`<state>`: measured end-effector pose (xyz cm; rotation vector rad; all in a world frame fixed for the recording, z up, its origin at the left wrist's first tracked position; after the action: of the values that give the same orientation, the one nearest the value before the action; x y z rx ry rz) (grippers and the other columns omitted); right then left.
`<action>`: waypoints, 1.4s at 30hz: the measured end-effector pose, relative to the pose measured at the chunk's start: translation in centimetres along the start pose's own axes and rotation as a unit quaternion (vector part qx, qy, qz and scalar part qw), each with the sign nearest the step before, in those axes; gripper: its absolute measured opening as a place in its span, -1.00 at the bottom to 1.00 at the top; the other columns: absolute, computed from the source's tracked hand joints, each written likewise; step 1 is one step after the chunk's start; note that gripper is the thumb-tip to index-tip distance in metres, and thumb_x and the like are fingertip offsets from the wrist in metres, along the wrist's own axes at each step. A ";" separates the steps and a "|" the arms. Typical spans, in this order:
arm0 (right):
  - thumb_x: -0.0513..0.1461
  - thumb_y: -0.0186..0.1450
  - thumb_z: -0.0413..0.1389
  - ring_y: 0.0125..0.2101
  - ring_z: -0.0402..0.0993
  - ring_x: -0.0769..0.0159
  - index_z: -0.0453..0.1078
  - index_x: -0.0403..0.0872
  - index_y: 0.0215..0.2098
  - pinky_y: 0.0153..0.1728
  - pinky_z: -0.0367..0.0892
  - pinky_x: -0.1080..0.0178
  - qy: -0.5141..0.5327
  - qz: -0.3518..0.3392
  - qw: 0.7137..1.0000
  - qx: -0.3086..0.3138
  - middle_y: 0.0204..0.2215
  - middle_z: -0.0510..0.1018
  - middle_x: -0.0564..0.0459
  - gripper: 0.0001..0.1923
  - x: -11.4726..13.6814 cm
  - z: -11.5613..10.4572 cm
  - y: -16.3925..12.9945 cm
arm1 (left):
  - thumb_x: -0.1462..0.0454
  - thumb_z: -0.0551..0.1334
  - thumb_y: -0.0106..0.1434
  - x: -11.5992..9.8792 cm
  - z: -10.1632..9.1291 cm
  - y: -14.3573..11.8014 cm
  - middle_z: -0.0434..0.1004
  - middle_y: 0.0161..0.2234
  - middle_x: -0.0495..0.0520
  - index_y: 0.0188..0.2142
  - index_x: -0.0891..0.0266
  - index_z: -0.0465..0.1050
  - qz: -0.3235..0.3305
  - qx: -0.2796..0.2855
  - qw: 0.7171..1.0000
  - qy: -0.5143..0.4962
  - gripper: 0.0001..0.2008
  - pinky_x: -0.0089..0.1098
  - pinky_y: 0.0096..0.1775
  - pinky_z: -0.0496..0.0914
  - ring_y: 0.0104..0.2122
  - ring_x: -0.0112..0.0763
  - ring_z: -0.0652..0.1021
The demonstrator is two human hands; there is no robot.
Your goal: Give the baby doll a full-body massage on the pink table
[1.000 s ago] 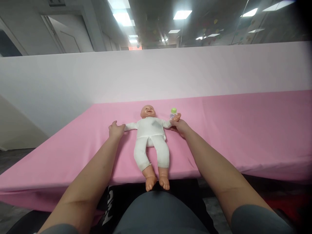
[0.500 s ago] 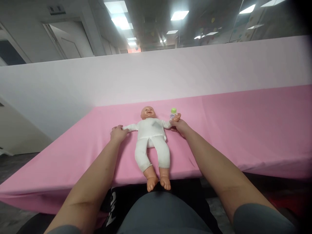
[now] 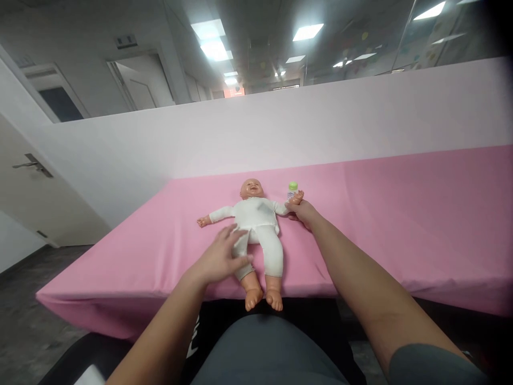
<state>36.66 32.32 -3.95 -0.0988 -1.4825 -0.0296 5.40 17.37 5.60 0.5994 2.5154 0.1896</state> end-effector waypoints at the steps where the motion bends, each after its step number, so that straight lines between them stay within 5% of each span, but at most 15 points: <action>1: -0.16 0.24 0.37 -0.15 0.66 0.21 0.50 -0.09 -0.07 -0.30 0.62 0.32 0.000 -0.002 1.000 0.002 -0.07 0.66 -0.10 -0.67 0.0 0.1 0.0 | -0.12 0.35 0.24 -1.0 0.9 -1.6 0.12 0.47 0.21 0.37 -0.03 0.35 0.008 0.042 0.999 0.005 -0.25 0.13 0.37 0.15 0.47 0.18 0.11; 3: -0.17 0.24 0.37 -0.13 0.65 0.20 0.51 -0.09 -0.07 -0.30 0.62 0.32 0.000 -0.005 1.000 0.005 -0.07 0.66 -0.11 -0.67 0.1 0.1 -0.1 | -0.18 0.36 0.20 -2.7 2.6 -4.3 -0.10 0.54 0.20 0.43 -0.09 0.25 0.018 0.114 0.993 0.030 -0.14 0.23 0.39 0.06 0.50 0.23 -0.05; 6: -0.16 0.24 0.38 -0.14 0.65 0.20 0.51 -0.09 -0.07 -0.31 0.62 0.31 -0.004 -0.004 1.000 0.000 -0.06 0.66 -0.10 -0.66 0.1 0.0 -0.1 | -0.21 0.30 0.25 -4.5 4.0 -6.7 -0.21 0.55 0.22 0.41 -0.01 0.29 0.035 0.139 0.988 0.061 -0.18 0.29 0.41 -0.07 0.51 0.23 -0.18; 9: -0.17 0.23 0.37 -0.17 0.65 0.22 0.50 -0.09 -0.08 -0.31 0.62 0.32 -0.006 -0.005 1.000 -0.005 -0.08 0.66 -0.09 -0.68 0.1 -0.1 -0.1 | -0.22 0.29 0.24 -5.1 4.9 -7.5 -0.25 0.56 0.22 0.39 -0.02 0.30 0.042 0.149 0.986 0.064 -0.19 0.32 0.40 -0.04 0.50 0.26 -0.18; 14: -0.20 0.19 0.39 -0.20 0.65 0.24 0.49 -0.09 -0.10 -0.33 0.62 0.32 0.002 -0.005 1.000 -0.010 -0.13 0.66 -0.06 -0.66 0.2 -0.1 0.0 | -0.28 0.47 -0.07 -5.5 6.1 -8.0 -0.44 0.56 0.24 0.37 -0.07 0.32 0.055 0.177 0.982 0.047 0.05 0.46 0.33 0.02 0.46 0.47 -0.24; 21: -0.20 0.20 0.38 -0.16 0.65 0.23 0.48 -0.09 -0.08 -0.33 0.61 0.34 0.003 0.001 1.000 -0.011 -0.09 0.67 -0.08 -0.65 0.2 0.0 -0.1 | 0.16 0.40 0.17 -7.8 5.5 -8.4 0.02 0.51 0.02 -0.12 0.00 0.59 0.074 0.145 0.985 0.053 -0.75 0.29 0.36 0.16 0.51 0.18 -0.19; 24: -0.19 0.20 0.38 -0.18 0.65 0.23 0.48 -0.09 -0.09 -0.30 0.60 0.30 -0.004 0.003 1.000 -0.015 -0.11 0.67 -0.08 -0.66 0.2 -0.1 -0.1 | 0.27 0.35 0.17 -8.1 4.1 -8.1 0.15 0.46 0.02 -0.17 0.01 0.61 0.087 0.123 0.987 0.051 -0.78 0.19 0.35 0.23 0.51 0.13 -0.10; 29: -0.11 0.21 0.36 -0.19 0.63 0.15 0.48 -0.07 -0.04 -0.18 0.59 0.16 -0.069 -0.054 0.995 -0.039 -0.16 0.66 -0.04 -0.60 1.3 -0.4 -0.7 | 0.26 0.32 0.20 -6.7 0.9 -6.7 -0.17 0.55 -0.01 -0.08 0.06 0.65 0.076 -0.016 0.996 0.036 -0.72 0.07 0.33 0.30 0.46 0.20 0.14; 33: -0.07 0.22 0.33 -0.02 0.57 0.08 0.47 0.01 0.11 0.06 0.49 0.06 -0.182 -0.184 0.960 -0.103 -0.02 0.64 -0.03 -0.49 4.2 0.6 -2.3 | 0.16 0.32 0.28 -5.2 -0.7 -5.1 -0.08 0.53 0.02 -0.04 0.02 0.66 0.074 -0.108 0.991 0.012 -0.73 -0.07 0.24 0.44 0.34 0.09 0.38; 37: -0.15 0.28 0.28 0.01 0.54 0.09 0.45 0.06 0.18 0.11 0.44 0.03 -0.257 -0.305 0.914 -0.077 0.07 0.63 0.00 -0.50 6.5 4.7 -4.5 | 0.19 0.34 0.24 -4.0 -2.0 -2.3 0.19 0.43 0.15 0.09 0.05 0.57 0.082 -0.181 0.979 0.043 -0.60 -0.02 0.25 0.42 0.34 0.07 0.36; 42: -0.32 0.40 0.07 0.19 0.39 0.02 0.48 -0.04 0.24 0.29 0.25 -0.02 -0.440 -0.391 0.808 -0.032 0.21 0.55 -0.12 -0.54 6.4 9.4 -5.8 | 0.22 0.31 0.23 -1.4 -1.8 2.7 0.33 0.36 0.19 0.18 0.12 0.51 0.045 -0.174 0.982 0.066 -0.50 -0.01 0.29 0.35 0.32 0.02 0.39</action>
<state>27.43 27.56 3.50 0.5286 -2.3627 -0.8004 6.55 19.08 8.46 0.5713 2.4972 0.7063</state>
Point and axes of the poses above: each hand's wrist, its own y-axis towards the middle knuckle, its own z-axis out of the palm, x = y × z, the point moved 8 cm from there along y, towards the middle knuckle
